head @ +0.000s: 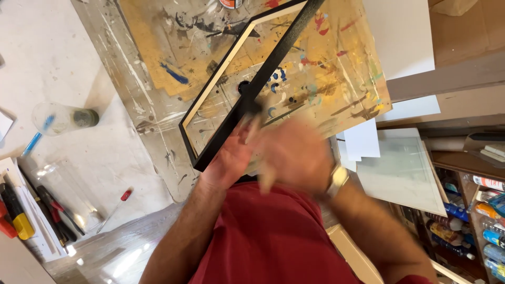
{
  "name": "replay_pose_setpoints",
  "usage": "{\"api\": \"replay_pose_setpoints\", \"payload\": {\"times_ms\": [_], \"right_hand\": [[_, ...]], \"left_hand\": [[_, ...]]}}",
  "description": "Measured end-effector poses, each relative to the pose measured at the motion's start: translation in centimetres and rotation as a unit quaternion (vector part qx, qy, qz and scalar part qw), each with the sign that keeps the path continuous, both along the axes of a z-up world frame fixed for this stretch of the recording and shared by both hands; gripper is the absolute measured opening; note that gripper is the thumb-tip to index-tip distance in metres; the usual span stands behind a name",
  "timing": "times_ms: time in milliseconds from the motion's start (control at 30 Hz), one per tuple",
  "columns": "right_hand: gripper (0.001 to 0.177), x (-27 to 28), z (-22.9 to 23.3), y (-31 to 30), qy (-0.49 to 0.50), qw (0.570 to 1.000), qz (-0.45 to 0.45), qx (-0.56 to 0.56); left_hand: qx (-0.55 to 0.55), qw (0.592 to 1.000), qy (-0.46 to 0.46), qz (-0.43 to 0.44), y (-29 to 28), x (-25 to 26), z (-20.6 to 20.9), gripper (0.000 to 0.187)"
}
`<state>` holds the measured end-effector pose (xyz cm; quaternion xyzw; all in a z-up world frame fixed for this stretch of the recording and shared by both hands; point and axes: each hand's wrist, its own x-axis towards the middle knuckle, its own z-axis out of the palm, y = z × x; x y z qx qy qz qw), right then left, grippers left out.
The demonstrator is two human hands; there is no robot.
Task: Painting a wooden picture frame with black paint using a foam brush
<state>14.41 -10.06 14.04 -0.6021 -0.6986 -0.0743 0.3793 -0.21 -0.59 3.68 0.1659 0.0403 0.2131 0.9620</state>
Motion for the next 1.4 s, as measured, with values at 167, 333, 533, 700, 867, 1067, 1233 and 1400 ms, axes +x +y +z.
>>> {"api": "replay_pose_setpoints", "payload": {"times_ms": [167,333,533,700,867,1067,1233,1400], "right_hand": [[0.008,-7.2,2.1,-0.3,0.241,0.967,0.071,-0.031],[0.005,0.6,1.6,0.6,0.355,0.922,-0.057,-0.142],[0.018,16.7,-1.9,1.1,0.266,0.956,-0.128,0.009],[0.016,18.0,-2.0,0.5,0.437,0.842,-0.273,0.162],[0.009,5.2,-2.2,-0.3,0.76,0.63,-0.066,0.148],[0.015,-0.4,-2.9,0.5,0.811,0.551,-0.058,0.187],[0.014,0.7,-4.9,-2.1,0.803,0.556,-0.085,0.195],[0.016,2.0,-5.7,-5.0,0.771,0.556,-0.239,0.197]], "left_hand": [[-0.025,0.998,0.056,0.02,-0.5,-0.6,-3.2,0.047],[0.006,0.998,0.041,-0.036,0.1,-0.9,-2.1,0.038],[-0.012,1.0,-0.003,0.022,-0.3,-0.8,-2.5,0.036],[-0.041,0.999,-0.002,0.005,-0.6,-1.1,-2.7,0.037],[-0.034,0.999,-0.001,-0.008,-0.7,-0.9,-1.6,0.034],[-0.133,0.988,0.052,-0.064,-2.1,-2.4,-8.3,0.021],[-0.182,0.966,0.18,-0.034,-0.4,-6.6,-10.2,0.047],[-0.155,0.973,0.17,0.021,2.1,-9.2,-8.9,0.062]]}}
